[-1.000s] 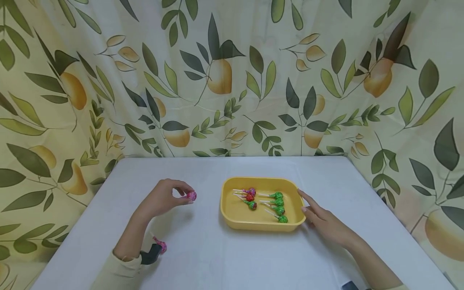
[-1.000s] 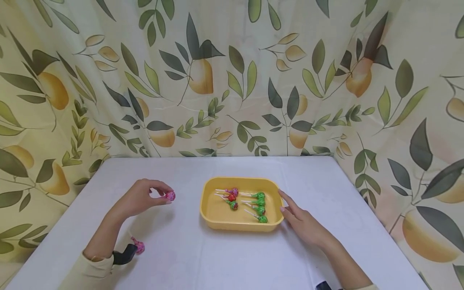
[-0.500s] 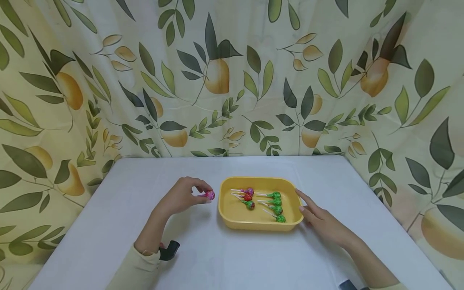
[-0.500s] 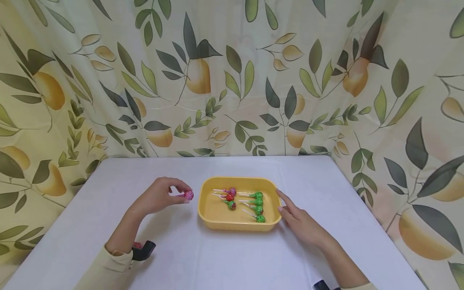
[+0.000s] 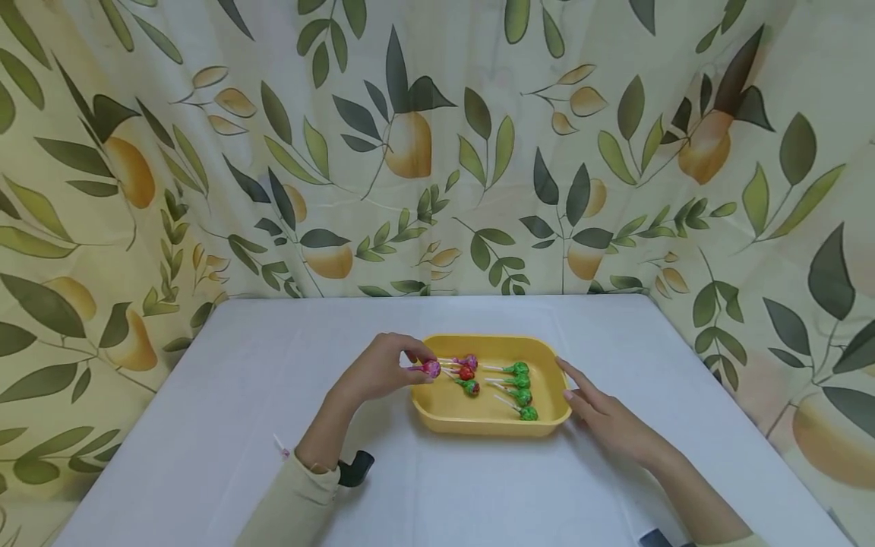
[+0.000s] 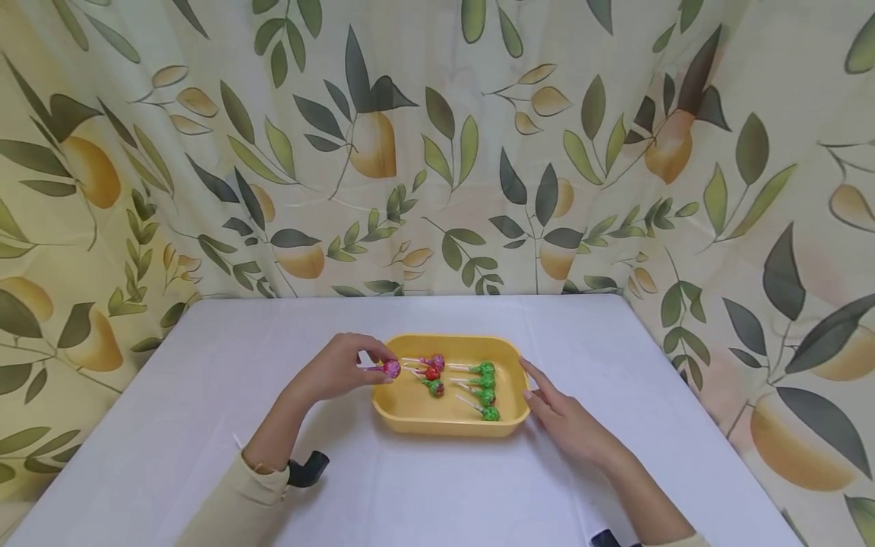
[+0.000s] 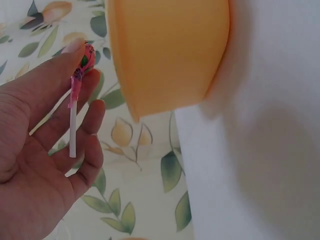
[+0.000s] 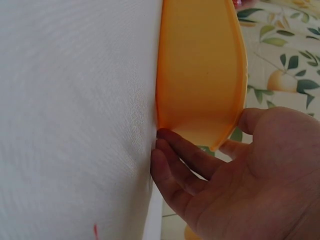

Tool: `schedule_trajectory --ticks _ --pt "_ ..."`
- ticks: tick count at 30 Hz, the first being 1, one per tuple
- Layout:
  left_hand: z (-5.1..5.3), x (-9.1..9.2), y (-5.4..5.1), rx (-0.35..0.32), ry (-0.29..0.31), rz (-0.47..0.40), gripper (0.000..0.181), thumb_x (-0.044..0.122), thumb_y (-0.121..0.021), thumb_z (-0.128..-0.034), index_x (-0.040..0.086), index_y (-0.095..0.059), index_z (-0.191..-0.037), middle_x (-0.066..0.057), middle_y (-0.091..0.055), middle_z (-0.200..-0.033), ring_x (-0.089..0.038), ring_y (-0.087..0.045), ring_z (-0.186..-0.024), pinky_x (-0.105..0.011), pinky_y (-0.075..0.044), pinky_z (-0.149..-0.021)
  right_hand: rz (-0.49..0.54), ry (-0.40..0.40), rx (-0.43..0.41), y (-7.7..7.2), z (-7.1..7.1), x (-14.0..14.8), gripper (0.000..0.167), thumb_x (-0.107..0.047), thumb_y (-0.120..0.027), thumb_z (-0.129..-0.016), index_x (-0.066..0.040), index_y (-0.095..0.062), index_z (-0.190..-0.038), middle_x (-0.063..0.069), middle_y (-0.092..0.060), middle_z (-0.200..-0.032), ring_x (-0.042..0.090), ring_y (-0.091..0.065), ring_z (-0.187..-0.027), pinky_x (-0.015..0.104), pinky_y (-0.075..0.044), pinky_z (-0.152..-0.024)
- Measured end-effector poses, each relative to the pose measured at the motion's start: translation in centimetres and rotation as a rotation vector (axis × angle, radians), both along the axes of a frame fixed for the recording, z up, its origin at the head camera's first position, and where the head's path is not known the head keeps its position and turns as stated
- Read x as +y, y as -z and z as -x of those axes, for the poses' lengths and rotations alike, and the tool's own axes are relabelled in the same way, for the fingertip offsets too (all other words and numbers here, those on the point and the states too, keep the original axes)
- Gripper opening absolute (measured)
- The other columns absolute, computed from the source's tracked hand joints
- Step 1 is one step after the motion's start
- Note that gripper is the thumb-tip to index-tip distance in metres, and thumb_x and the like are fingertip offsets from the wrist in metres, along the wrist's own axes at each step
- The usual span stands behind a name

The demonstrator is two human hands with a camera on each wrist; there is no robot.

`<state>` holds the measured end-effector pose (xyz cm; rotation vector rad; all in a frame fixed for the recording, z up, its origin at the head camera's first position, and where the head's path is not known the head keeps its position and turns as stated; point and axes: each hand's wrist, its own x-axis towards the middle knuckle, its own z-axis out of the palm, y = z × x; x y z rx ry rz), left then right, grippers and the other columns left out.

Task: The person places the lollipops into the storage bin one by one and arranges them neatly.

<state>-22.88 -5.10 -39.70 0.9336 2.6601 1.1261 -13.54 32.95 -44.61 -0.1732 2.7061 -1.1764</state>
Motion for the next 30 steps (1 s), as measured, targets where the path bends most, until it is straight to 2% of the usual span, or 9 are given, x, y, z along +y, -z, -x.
schedule_trajectory --ticks 7,14,19,26,30 --pt "-0.3 2.2 0.7 -0.042 0.031 0.000 0.023 0.016 -0.087 -0.0858 0.013 -0.080 -0.108 0.011 -0.068 -0.092 -0.021 -0.060 -0.095 -0.035 -0.050 -0.083 -0.013 0.006 -0.003 0.1 -0.1 0.0 0.062 -0.041 -0.042 -0.112 -0.028 -0.015 -0.167 0.005 -0.060 -0.096 0.023 -0.053 -0.085 0.045 -0.040 -0.082" --pt "-0.1 3.7 1.5 -0.018 0.077 -0.026 0.022 0.013 -0.088 -0.0847 0.011 -0.081 -0.106 0.010 -0.069 -0.093 -0.023 -0.062 -0.095 -0.032 -0.050 -0.081 -0.018 0.006 0.001 -0.1 -0.1 -0.1 0.062 -0.042 -0.042 -0.112 -0.030 -0.016 -0.167 0.007 -0.055 -0.088 0.023 -0.052 -0.082 0.046 -0.039 -0.082" --pt "-0.1 4.6 2.0 -0.004 0.116 -0.062 0.019 0.007 -0.088 -0.0834 0.010 -0.081 -0.101 0.011 -0.069 -0.088 -0.020 -0.062 -0.090 -0.030 -0.049 -0.079 -0.021 0.016 -0.015 -0.1 -0.1 -0.1 0.063 -0.042 -0.042 -0.112 -0.030 -0.015 -0.167 0.008 -0.054 -0.087 0.023 -0.052 -0.082 0.046 -0.039 -0.082" --pt "-0.1 5.8 3.0 -0.033 0.142 -0.072 0.018 0.004 -0.088 -0.0820 0.010 -0.081 -0.097 0.011 -0.071 -0.086 -0.028 -0.063 -0.094 -0.038 -0.052 -0.084 -0.023 0.020 -0.018 0.0 -0.1 -0.1 0.063 -0.043 -0.042 -0.112 -0.030 -0.015 -0.167 0.008 -0.054 -0.088 0.023 -0.053 -0.083 0.048 -0.039 -0.084" --pt "-0.2 6.3 3.7 -0.018 0.144 -0.051 0.017 0.004 -0.090 -0.0799 0.010 -0.080 -0.092 0.009 -0.070 -0.086 -0.024 -0.062 -0.093 -0.033 -0.052 -0.084 -0.021 0.018 -0.018 0.0 -0.1 -0.1 0.062 -0.043 -0.042 -0.112 -0.030 -0.015 -0.167 0.008 -0.053 -0.088 0.023 -0.053 -0.083 0.047 -0.039 -0.084"
